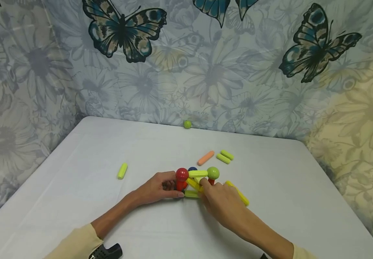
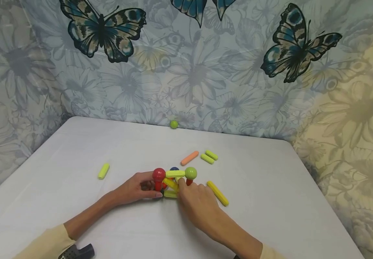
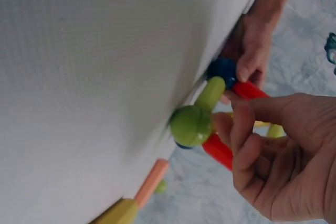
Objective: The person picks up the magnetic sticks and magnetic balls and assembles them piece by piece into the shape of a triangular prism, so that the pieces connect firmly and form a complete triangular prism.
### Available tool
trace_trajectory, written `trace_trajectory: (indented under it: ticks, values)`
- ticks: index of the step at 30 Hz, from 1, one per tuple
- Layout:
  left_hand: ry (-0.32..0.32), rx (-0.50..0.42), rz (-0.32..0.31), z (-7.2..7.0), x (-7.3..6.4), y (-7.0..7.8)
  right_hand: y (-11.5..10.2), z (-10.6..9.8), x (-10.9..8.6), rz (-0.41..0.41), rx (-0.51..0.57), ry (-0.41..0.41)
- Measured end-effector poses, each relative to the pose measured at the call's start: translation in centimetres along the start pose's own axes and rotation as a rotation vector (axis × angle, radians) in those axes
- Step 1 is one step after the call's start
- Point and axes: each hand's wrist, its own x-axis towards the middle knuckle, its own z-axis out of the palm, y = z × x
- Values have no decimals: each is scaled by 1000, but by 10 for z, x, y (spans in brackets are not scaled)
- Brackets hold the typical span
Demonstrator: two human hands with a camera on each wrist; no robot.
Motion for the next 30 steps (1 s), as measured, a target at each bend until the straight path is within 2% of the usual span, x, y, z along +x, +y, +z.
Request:
trace_trajectory:
  ticks: [4,8,12,14,16,18,20,22,26,28,30]
  values:
    - [1,11,21,0,2,1,10,-16,-2,84,146,-61]
    - [35,39,45,-3,1,1,36,-20,8,141,309,-178]
    - [111,78,40,-3,-1,-2,68,-5,32,56,609,-349]
    - [160,95,8,-1,-2,-2,77,4,42,8,737,-444]
    - [216,108,-42,0,-3,-2,80,9,48,-33,800,-513]
    - [268,117,-84,2,-2,-1,77,11,51,-71,808,-557]
    - [288,100,-118,2,-1,0,69,10,52,-99,829,-598]
    - [264,67,-122,2,-1,0,59,8,51,-146,886,-657]
    - [129,-24,-82,0,-3,2,37,4,46,-221,1017,-799]
    - [99,-31,-72,-1,-4,3,30,-1,43,-225,1021,-828]
    - [106,-8,-69,0,-3,3,29,-7,42,-212,952,-796]
